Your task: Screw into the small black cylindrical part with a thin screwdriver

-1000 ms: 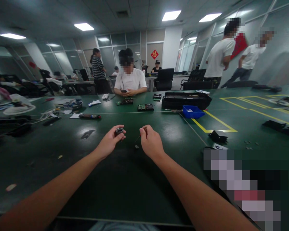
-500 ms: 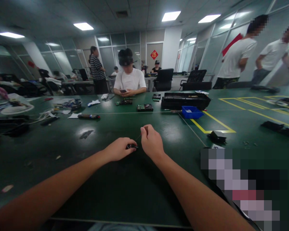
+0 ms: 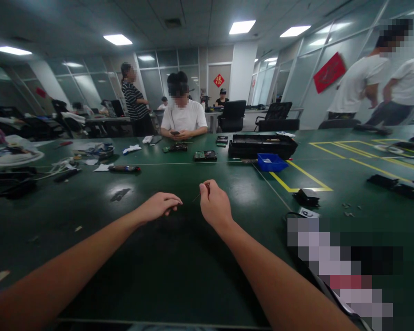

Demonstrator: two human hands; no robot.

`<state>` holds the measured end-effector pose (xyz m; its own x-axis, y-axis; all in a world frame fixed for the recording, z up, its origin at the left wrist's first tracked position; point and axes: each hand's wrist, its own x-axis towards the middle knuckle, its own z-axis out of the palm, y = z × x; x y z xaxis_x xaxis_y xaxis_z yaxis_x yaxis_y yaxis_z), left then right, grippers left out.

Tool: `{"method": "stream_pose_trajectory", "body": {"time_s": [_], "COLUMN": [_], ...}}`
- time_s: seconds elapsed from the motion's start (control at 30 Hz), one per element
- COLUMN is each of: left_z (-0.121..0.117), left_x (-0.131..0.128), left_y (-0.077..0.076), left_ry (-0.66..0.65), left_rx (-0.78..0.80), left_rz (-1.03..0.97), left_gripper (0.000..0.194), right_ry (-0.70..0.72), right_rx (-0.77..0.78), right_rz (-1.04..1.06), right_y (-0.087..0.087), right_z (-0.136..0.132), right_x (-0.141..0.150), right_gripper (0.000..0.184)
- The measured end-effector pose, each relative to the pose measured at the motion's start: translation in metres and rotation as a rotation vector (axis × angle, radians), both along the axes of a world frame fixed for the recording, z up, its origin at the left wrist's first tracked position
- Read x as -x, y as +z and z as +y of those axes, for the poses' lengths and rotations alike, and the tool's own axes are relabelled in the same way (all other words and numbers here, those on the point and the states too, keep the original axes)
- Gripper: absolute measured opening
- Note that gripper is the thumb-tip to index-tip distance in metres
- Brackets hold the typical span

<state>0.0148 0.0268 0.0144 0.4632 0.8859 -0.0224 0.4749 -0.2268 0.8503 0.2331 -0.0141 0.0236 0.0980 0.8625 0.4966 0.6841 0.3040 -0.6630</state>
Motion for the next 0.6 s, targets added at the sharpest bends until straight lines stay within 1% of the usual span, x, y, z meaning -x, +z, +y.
{"method": "stream_pose_trajectory", "body": {"time_s": [0.07,0.13,0.17,0.23,0.3,0.33,0.43,0.5,0.57,0.6], "left_z": [0.004,0.007,0.008,0.009,0.007,0.006,0.001,-0.007,-0.021,-0.031], "left_x": [0.026,0.056,0.072,0.108,0.148,0.17,0.239,0.279,0.306,0.313], "left_y": [0.003,0.006,0.007,0.009,0.01,0.01,0.01,0.012,0.02,0.027], "left_ry": [0.156,0.304,0.371,0.518,0.663,0.733,0.975,1.083,1.213,1.278], "left_rx": [0.202,0.329,0.369,0.385,0.346,0.317,0.171,0.06,-0.062,-0.109], "left_rz": [-0.257,-0.497,-0.584,-0.684,-0.722,-0.723,-0.693,-0.641,-0.559,-0.501], "left_gripper": [0.029,0.026,0.024,0.018,0.008,0.008,0.02,0.02,0.019,0.019], "right_ry": [0.008,0.012,0.014,0.022,0.034,0.039,0.026,0.015,0.021,0.029], "right_rx": [0.001,0.003,0.006,0.021,0.037,0.04,0.021,0.011,0.018,0.025], "right_rz": [0.002,0.004,0.009,0.023,0.033,0.033,0.012,0.0,0.002,0.005], "right_y": [0.0,0.0,0.0,0.0,-0.001,-0.001,-0.003,-0.003,-0.003,-0.003], "right_z": [0.0,-0.001,-0.001,-0.001,-0.001,-0.001,0.0,0.001,0.001,0.001], "right_x": [0.0,0.001,0.001,0.002,0.002,0.003,0.003,0.003,0.003,0.004], "right_gripper": [0.027,0.027,0.027,0.028,0.028,0.028,0.027,0.027,0.027,0.028]}}
